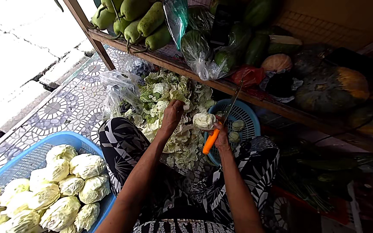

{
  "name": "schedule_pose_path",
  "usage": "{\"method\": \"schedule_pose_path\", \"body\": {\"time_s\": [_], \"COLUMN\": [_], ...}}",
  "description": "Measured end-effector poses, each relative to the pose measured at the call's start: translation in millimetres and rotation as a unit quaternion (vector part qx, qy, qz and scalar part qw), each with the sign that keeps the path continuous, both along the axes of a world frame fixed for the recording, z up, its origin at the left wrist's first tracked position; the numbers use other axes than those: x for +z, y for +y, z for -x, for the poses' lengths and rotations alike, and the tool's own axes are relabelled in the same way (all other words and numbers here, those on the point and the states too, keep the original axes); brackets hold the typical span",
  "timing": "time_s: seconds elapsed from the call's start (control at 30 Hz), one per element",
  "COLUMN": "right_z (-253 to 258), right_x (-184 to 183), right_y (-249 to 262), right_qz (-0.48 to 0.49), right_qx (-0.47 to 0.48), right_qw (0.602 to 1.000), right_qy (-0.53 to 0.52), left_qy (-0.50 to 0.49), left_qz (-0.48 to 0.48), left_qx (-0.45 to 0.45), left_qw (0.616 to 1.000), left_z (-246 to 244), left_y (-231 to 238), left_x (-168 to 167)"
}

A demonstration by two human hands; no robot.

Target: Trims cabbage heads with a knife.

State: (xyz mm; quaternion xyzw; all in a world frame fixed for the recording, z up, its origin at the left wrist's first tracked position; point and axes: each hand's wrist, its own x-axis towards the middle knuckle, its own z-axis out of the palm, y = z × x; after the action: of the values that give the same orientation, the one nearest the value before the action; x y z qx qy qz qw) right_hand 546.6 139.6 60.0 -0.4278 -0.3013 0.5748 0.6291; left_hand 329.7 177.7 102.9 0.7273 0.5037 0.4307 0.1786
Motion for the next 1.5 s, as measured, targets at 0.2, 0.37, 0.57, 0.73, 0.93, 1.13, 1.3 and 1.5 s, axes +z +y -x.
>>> {"method": "schedule_pose_path", "body": {"time_s": [0.2, 0.37, 0.57, 0.73, 0.93, 1.13, 1.3, 1.5], "right_z": [1.2, 10.9, 25.2, 21.8, 21.6, 14.6, 0.8, -8.7], "right_x": [2.8, -2.4, -4.2, -6.2, -0.6, 4.6, 9.3, 20.5], "right_y": [0.9, 5.7, 3.0, 3.6, 1.0, 0.6, -1.7, -1.1], "right_qz": [0.005, 0.010, 0.032, 0.052, 0.030, 0.038, 0.034, 0.016], "right_qx": [-0.007, -0.030, -0.073, -0.066, -0.005, 0.018, 0.084, 0.131], "right_qw": [0.996, 0.998, 0.997, 0.993, 0.989, 0.987, 0.977, 0.963], "right_qy": [0.092, 0.051, -0.020, -0.080, -0.148, -0.155, -0.194, -0.234], "left_qy": [-0.150, -0.115, -0.026, 0.047, -0.050, -0.057, -0.004, 0.025], "left_qz": [0.301, 0.201, 0.152, 0.048, 0.137, 0.229, 0.182, 0.186], "left_qx": [-0.178, -0.155, -0.170, -0.117, -0.103, -0.184, -0.257, -0.300], "left_qw": [0.925, 0.960, 0.973, 0.991, 0.984, 0.954, 0.949, 0.935], "left_z": [-13.8, -33.3, -34.1, -26.7, -21.4, -13.9, -4.4, -4.0], "left_y": [1.4, -8.5, -15.3, -15.5, -6.3, -1.5, 8.1, 7.6], "left_x": [2.8, -4.1, 0.9, 0.7, 0.8, 9.1, 3.1, 4.9]}}
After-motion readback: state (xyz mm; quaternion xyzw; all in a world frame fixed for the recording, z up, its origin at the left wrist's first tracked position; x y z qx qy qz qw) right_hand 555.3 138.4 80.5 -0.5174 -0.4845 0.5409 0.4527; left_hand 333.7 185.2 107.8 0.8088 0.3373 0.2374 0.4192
